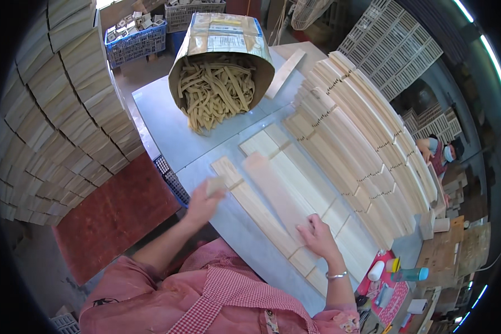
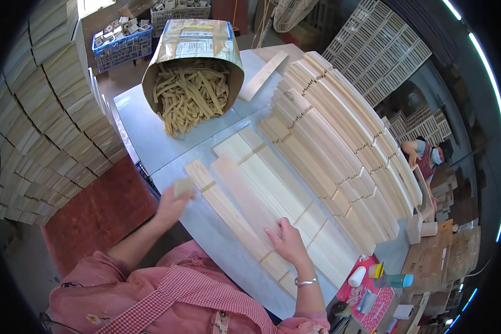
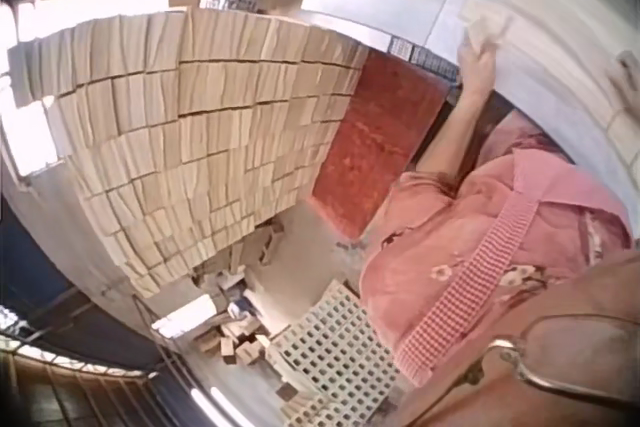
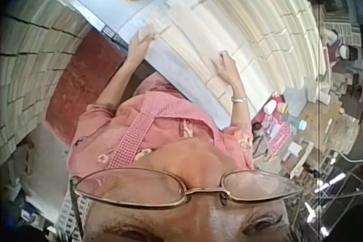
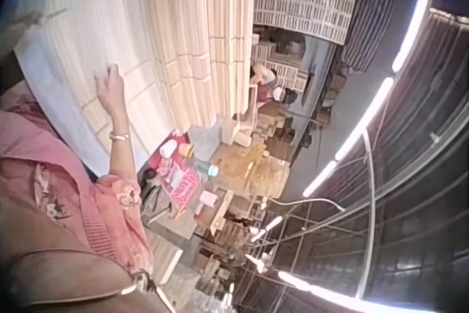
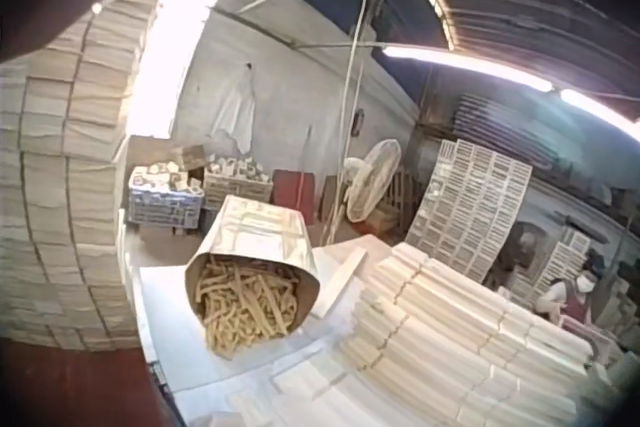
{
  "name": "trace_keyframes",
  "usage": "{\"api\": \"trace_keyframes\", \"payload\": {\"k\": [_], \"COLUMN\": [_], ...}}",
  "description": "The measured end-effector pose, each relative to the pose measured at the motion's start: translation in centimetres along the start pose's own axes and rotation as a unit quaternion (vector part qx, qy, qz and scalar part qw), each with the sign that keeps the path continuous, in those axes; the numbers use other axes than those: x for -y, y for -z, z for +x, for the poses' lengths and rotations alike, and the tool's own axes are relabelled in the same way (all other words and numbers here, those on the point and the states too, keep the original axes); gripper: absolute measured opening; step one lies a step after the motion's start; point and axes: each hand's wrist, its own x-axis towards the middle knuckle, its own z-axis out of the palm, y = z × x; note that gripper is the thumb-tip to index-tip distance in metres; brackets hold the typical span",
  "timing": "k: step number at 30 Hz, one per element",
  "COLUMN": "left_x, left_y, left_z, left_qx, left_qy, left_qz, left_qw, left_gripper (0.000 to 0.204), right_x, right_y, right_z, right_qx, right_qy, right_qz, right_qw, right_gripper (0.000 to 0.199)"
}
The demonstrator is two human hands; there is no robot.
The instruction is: Assembling wooden boxes by applying glue to the edges and using a pneumatic nail gun to secure the pieces together.
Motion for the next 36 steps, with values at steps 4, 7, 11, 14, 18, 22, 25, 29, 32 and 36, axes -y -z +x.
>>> {"api": "trace_keyframes", "payload": {"k": [4, 7, 11, 14, 18, 22, 25, 29, 32, 36], "left_x": [0.9, 2.0, 3.4, 2.7, 2.1, 1.7, 1.5, 1.7, 1.1, 2.1], "left_y": [4.0, 4.7, 5.2, 4.8, 4.5, 4.7, 4.7, 4.2, 4.7, 4.6], "left_z": [6.5, 8.2, 8.8, 8.3, 8.4, 8.1, 8.6, 8.9, 9.2, 7.7], "left_qx": [-0.096, -0.124, -0.127, -0.128, -0.117, -0.105, -0.104, -0.092, -0.087, -0.096], "left_qy": [-0.115, -0.162, -0.188, -0.195, -0.203, -0.201, -0.211, -0.221, -0.226, -0.203], "left_qz": [0.121, 0.165, 0.214, 0.229, 0.240, 0.251, 0.251, 0.262, 0.274, 0.257], "left_qw": [0.981, 0.965, 0.950, 0.945, 0.942, 0.941, 0.939, 0.935, 0.931, 0.940], "left_gripper": [0.027, 0.026, 0.026, 0.026, 0.026, 0.027, 0.027, 0.027, 0.027, 0.026], "right_x": [0.2, 1.3, 5.4, 6.5, 7.6, 8.4, 8.6, 11.5, 12.2, 13.5], "right_y": [-1.0, -1.7, -1.5, -0.8, 0.2, 0.2, 1.6, 5.7, 5.3, 0.2], "right_z": [2.5, 6.2, 11.2, 16.3, 24.2, 31.8, 38.2, 45.7, 47.3, 38.0], "right_qx": [-0.116, -0.150, -0.189, -0.218, -0.230, -0.246, -0.259, -0.344, -0.437, -0.347], "right_qy": [0.070, 0.155, 0.125, 0.148, 0.191, 0.152, 0.157, 0.127, 0.076, 0.166], "right_qz": [0.144, 0.180, 0.185, 0.202, 0.200, 0.169, 0.175, 0.173, 0.151, 0.219], "right_qw": [0.980, 0.960, 0.956, 0.943, 0.933, 0.942, 0.937, 0.914, 0.883, 0.897], "right_gripper": [0.036, 0.045, 0.045, 0.046, 0.045, 0.041, 0.041, 0.045, 0.049, 0.043]}}
